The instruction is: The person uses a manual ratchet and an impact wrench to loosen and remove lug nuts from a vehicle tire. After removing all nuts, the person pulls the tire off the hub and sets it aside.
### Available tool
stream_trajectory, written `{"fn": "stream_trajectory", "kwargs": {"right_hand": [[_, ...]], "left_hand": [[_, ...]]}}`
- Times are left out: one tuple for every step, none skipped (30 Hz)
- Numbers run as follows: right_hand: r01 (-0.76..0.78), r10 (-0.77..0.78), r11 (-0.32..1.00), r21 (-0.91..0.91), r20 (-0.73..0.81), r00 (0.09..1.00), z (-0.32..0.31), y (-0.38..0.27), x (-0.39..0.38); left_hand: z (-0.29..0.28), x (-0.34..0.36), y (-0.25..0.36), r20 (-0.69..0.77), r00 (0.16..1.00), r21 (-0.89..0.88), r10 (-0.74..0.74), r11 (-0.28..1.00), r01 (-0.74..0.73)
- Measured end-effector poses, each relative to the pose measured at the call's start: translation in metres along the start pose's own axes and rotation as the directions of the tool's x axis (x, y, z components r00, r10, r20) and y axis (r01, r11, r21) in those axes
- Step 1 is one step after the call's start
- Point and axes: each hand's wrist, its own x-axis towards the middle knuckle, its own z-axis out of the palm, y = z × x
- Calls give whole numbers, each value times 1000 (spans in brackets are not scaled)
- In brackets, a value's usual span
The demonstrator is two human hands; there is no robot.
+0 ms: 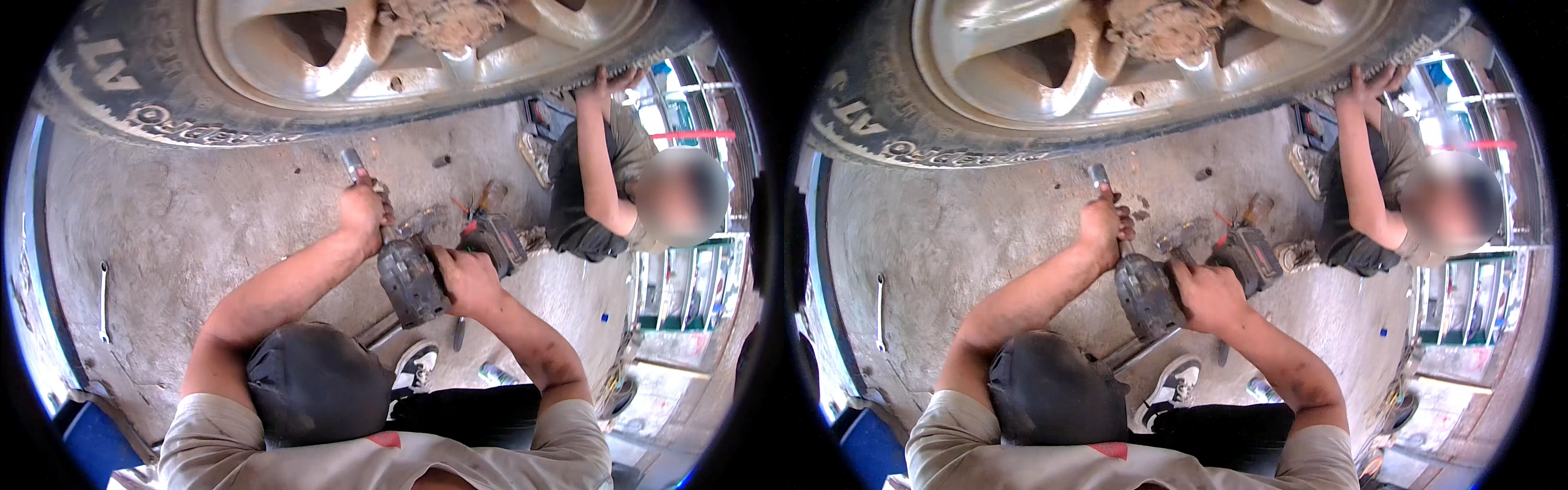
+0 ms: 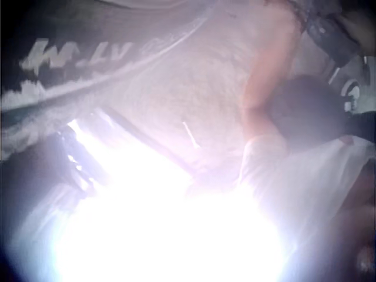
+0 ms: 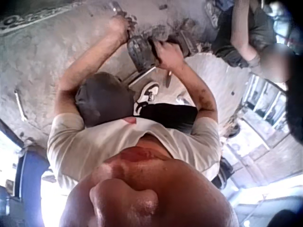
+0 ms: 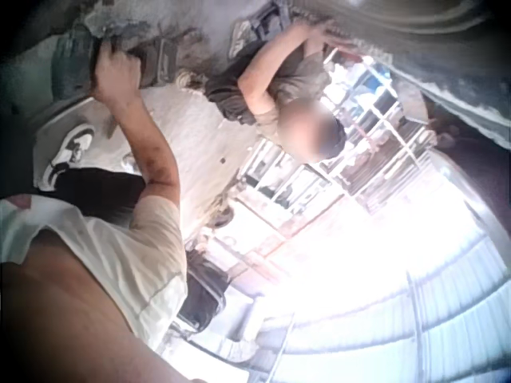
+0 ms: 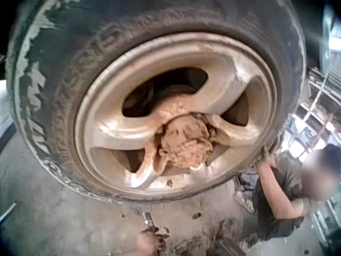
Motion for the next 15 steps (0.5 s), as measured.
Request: {"fn": "stream_trajectory", "kwargs": {"right_hand": [[0, 2, 999, -35, 57, 998, -4, 2, 1], [2, 6, 997, -72, 113, 994, -8, 4, 1], [21, -14, 996, -85, 81, 997, -9, 6, 1], [64, -64, 997, -41, -2, 998, -4, 12, -4], [106, -105, 994, 3, -90, 990, 6, 22, -9], [159, -149, 986, 43, -186, 971, 14, 30, -13], [170, -147, 982, 78, -239, 960, 15, 33, -17], [164, -112, 970, 180, -272, 956, 17, 35, -21], [67, 34, 911, 406, -238, 971, 31, 42, -23], [10, 125, 854, 521, -224, 967, 37, 45, -22], [-39, 213, 780, 624, -206, 955, 40, 45, -19], [-42, 250, 771, 635, -242, 938, 39, 42, -12], [-32, 267, 771, 636, -278, 923, 37, 40, -5], [-15, 278, 772, 635, -317, 907, 35, 38, 4], [17, 263, 785, 619, -358, 896, 31, 40, 14]], "left_hand": [[0, 0, -4, 0, 1000, -36, -25, 999, 25], [-2, -1, -7, 32, 999, -84, -24, 996, 27], [-4, -1, -9, 65, 998, -131, -22, 991, 30], [-3, -5, -11, 102, 994, -171, -26, 984, 43], [11, -30, -4, 66, 998, -152, -1, 988, 11], [18, -49, 3, 115, 993, -148, 41, 989, -23], [24, -59, 5, 222, 972, -170, 84, 984, -46], [30, -68, 8, 324, 938, -191, 122, 980, -61], [38, -76, 15, 376, 915, -185, 144, 980, -78], [46, -83, 22, 425, 891, -172, 158, 981, -92], [52, -89, 31, 475, 863, -161, 172, 981, -107], [58, -90, 40, 491, 851, -161, 187, 979, -122], [63, -89, 49, 507, 839, -157, 196, 979, -134], [67, -87, 58, 520, 827, -152, 211, 976, -154], [70, -85, 67, 532, 815, -143, 230, 973, -181]]}}
